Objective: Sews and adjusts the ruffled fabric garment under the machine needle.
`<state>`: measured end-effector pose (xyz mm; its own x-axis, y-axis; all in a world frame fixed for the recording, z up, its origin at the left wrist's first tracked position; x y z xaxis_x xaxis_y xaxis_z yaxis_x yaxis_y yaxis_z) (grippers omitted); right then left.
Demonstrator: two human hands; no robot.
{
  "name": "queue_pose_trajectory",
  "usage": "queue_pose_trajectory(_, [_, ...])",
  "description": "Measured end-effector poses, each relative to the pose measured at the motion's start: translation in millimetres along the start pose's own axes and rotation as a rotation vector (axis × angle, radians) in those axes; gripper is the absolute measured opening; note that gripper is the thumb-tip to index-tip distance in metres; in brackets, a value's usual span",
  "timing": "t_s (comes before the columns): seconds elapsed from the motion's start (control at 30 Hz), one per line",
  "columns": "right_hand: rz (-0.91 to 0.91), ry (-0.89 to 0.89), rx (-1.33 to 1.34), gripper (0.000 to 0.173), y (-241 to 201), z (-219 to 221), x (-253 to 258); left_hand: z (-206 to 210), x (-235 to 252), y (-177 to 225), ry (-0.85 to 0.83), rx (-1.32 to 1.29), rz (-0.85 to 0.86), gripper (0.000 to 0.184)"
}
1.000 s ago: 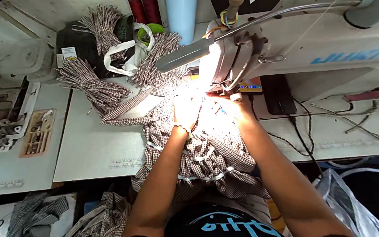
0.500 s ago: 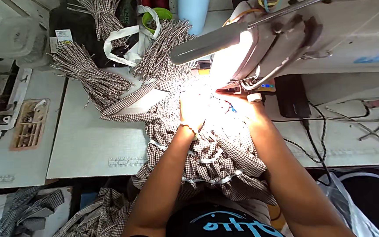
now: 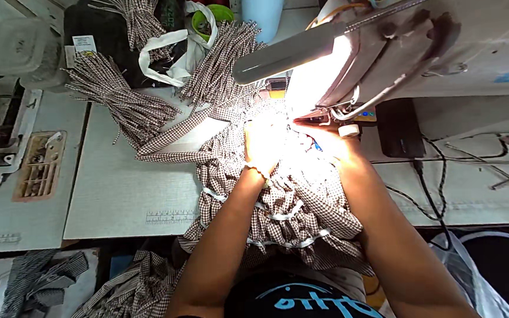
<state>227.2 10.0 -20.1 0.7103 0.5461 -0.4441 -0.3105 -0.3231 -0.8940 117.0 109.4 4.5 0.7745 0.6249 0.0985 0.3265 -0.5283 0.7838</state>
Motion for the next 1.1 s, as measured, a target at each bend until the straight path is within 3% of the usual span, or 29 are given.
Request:
queue_pose_trajectory(0.1, [0.002,0.001,0.026,0.014,2.3,-0.7,1.5,33.7,2.0,-37.9,0.331,0.084,0.307,0.021])
queue_pose_trajectory(0.17, [-0.002,-0.021,0.034,0.012,4.4,-1.6,3.1,10.4,-7.0,-12.7,0.083,0.015,0.102,0.022])
queue_pose_trajectory(0.23, [0.011,-0.039,0.023,0.010,6.2,-2.2,5.3,-3.0,-17.7,-1.0,-0.013,-0.062,0.042,0.022])
queue_pose_trajectory(0.5, [0.035,-0.018,-0.011,0.006,-3.7,3.3,-5.1,-3.5,-19.3,1.3,0.007,-0.036,0.058,0.021])
queue_pose_trajectory(0.67, [-0.024,0.016,-0.013,0.018,6.5,-2.8,4.5,-3.9,-18.7,1.8,0.022,-0.047,0.062,0.019])
queue_pose_trajectory(1.1, [-0.026,-0.034,0.008,0.010,5.8,-2.0,8.0,-5.3,-21.0,0.4,0.045,-0.077,0.039,0.018])
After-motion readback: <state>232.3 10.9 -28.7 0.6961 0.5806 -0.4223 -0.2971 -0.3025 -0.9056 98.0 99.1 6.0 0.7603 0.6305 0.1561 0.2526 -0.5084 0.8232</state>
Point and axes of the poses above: each hand's wrist, its own x-axis towards the middle knuckle, its own z-axis out of the palm, y = z × x, the point moved 4 cm from there along x, towards the middle knuckle, and after that the axes turned 7 degrees about z, right-handed, at the moved point
